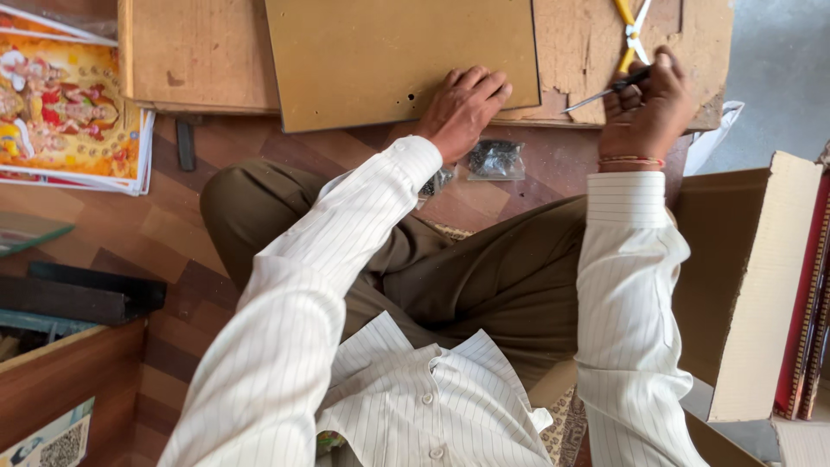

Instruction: The person sits cross-legged and repeatedly picks small fasteners from a plastic bag, then inserts them into pre-drilled holes on a rectangular board using a screwdriver. The board is rotated occasionally to access different holes.

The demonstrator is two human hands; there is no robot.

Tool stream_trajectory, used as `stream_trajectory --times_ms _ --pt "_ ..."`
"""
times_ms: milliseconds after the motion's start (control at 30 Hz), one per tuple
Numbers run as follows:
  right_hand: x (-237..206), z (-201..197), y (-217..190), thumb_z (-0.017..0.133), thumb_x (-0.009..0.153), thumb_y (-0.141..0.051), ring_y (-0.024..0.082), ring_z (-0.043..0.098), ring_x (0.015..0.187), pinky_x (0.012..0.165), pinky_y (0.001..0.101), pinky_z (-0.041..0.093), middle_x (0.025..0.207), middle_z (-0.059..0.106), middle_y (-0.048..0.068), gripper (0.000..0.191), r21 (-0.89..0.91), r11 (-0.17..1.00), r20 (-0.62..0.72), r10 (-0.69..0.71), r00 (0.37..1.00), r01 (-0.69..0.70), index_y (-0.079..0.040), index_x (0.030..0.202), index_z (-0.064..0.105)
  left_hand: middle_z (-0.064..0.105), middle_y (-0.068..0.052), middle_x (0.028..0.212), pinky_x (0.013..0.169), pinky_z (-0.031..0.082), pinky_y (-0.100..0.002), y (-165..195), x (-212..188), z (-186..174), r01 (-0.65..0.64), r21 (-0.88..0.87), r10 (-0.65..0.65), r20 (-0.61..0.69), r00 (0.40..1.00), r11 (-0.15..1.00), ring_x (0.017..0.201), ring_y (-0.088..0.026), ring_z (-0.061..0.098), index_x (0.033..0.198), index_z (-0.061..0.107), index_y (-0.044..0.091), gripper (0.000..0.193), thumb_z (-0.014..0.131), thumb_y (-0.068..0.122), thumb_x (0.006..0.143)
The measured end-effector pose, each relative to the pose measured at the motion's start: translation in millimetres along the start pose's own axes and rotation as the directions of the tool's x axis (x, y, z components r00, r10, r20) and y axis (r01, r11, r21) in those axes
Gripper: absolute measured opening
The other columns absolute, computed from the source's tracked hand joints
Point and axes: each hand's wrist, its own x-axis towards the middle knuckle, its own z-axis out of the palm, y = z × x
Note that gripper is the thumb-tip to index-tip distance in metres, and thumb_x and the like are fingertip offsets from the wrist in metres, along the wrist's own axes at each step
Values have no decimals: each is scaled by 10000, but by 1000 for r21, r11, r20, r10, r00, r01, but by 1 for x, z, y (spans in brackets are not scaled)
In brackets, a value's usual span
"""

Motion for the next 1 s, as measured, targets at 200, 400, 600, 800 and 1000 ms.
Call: stream_trajectory --times_ms 200,400,600,800,1000 --pt "2 2 3 573 1054 -105 208 675 624 560 337 577 850 723 122 236 -47 996 -65 -74 995 71 -24 1258 660 653 -121 1316 1102 418 -449 24 34 17 79 -59 -87 -151 985 995 1239 -315 608 1178 724 91 397 576 -106 867" --pt "-4 7 -2 605 1016 -206 144 579 526 425 280 427 780 689 75 263 -55 998 -31 -3 1000 1 -66 1228 674 707 -145 1121 719 553 -451 42 -64 -13 -39 -250 43 11 999 967 892 -332 697 986 694 32 122 667 -17 878" --pt "-28 26 0 706 1042 -115 102 596 593 459 260 394 868 704 85 146 -243 968 154 -17 988 54 -22 1154 685 606 -180 1000 761 549 -495 13 -127 -37 284 50 -285 317 905 958 878 -368 666 755 704 56 57 733 8 762" --pt "-51 40 -2 700 999 -82 94 565 532 428 245 362 826 704 80 92 -360 930 221 11 975 71 -29 1070 727 561 -199 1188 762 564 -482 20 -120 4 300 208 -361 409 838 931 1025 -373 624 739 709 28 65 745 -17 710" --pt "-57 48 13 713 988 -98 82 588 553 438 215 358 821 703 53 103 -473 879 238 60 969 61 -39 1072 723 577 -180 1169 798 556 -497 15 -126 11 263 187 -315 358 879 946 1047 -376 623 812 720 37 88 759 6 739"
